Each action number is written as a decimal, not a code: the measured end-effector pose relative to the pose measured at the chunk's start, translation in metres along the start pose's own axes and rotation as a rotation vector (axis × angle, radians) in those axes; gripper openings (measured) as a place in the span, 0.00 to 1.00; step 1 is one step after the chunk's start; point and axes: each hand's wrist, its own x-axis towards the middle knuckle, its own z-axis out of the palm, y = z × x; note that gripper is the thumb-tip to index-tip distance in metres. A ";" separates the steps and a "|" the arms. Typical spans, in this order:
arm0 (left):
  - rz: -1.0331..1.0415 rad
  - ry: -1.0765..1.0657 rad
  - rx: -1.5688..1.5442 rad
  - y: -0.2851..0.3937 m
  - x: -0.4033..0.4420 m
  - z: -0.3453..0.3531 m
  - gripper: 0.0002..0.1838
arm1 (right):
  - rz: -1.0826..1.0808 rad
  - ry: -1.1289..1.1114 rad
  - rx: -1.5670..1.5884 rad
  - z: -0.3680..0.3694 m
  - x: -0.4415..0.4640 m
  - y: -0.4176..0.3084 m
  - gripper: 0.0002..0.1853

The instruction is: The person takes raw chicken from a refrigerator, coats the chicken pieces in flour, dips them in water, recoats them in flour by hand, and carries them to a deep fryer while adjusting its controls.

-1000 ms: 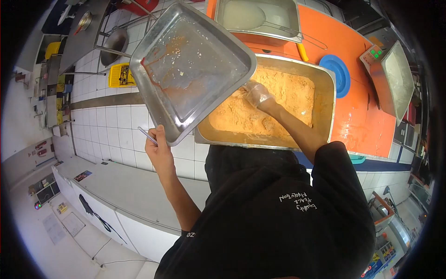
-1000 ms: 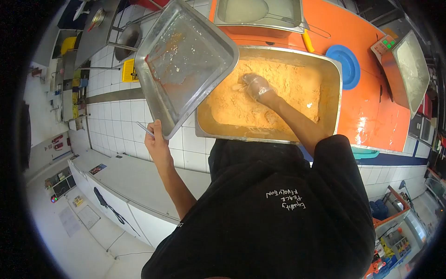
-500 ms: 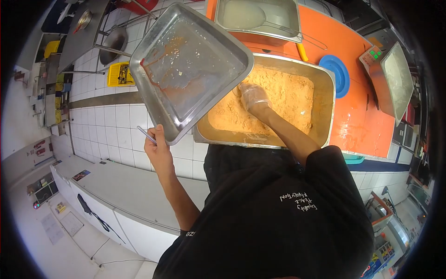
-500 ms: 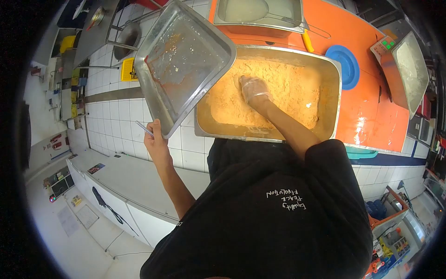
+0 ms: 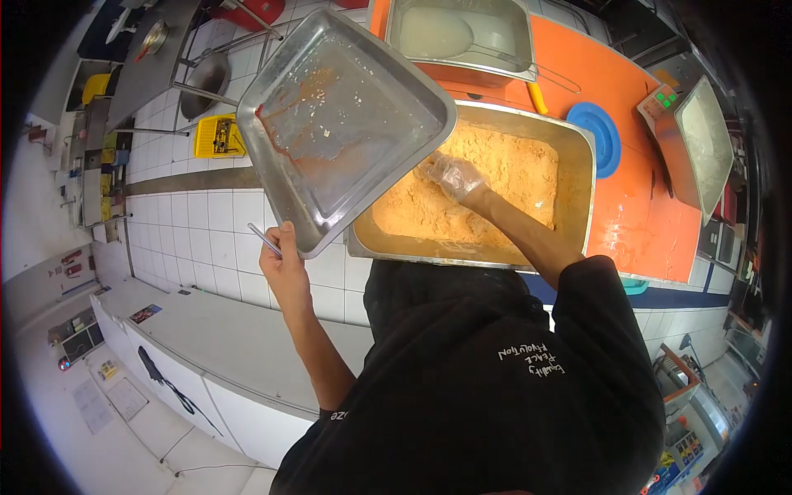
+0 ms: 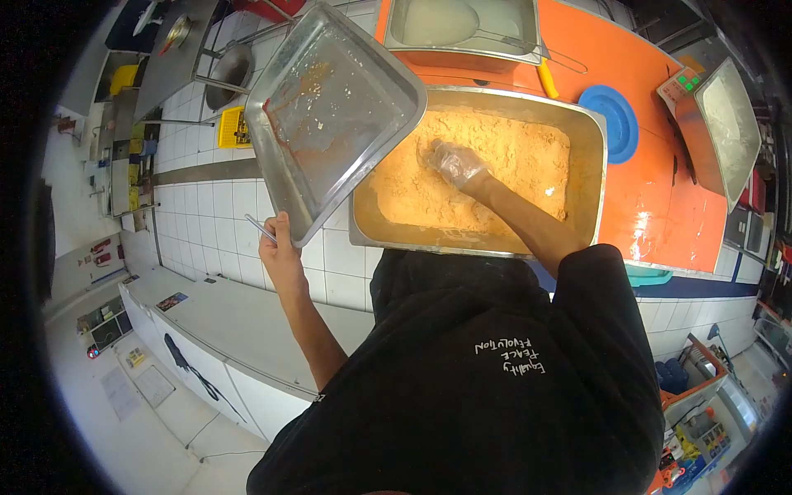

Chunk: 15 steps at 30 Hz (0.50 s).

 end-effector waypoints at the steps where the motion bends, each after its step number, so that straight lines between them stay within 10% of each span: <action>1: 0.004 -0.009 -0.012 0.000 0.000 -0.001 0.17 | -0.159 0.050 -0.110 0.010 0.001 0.013 0.16; 15: 0.003 0.023 -0.057 -0.002 0.003 0.001 0.20 | -0.430 0.017 0.026 -0.001 0.019 0.023 0.16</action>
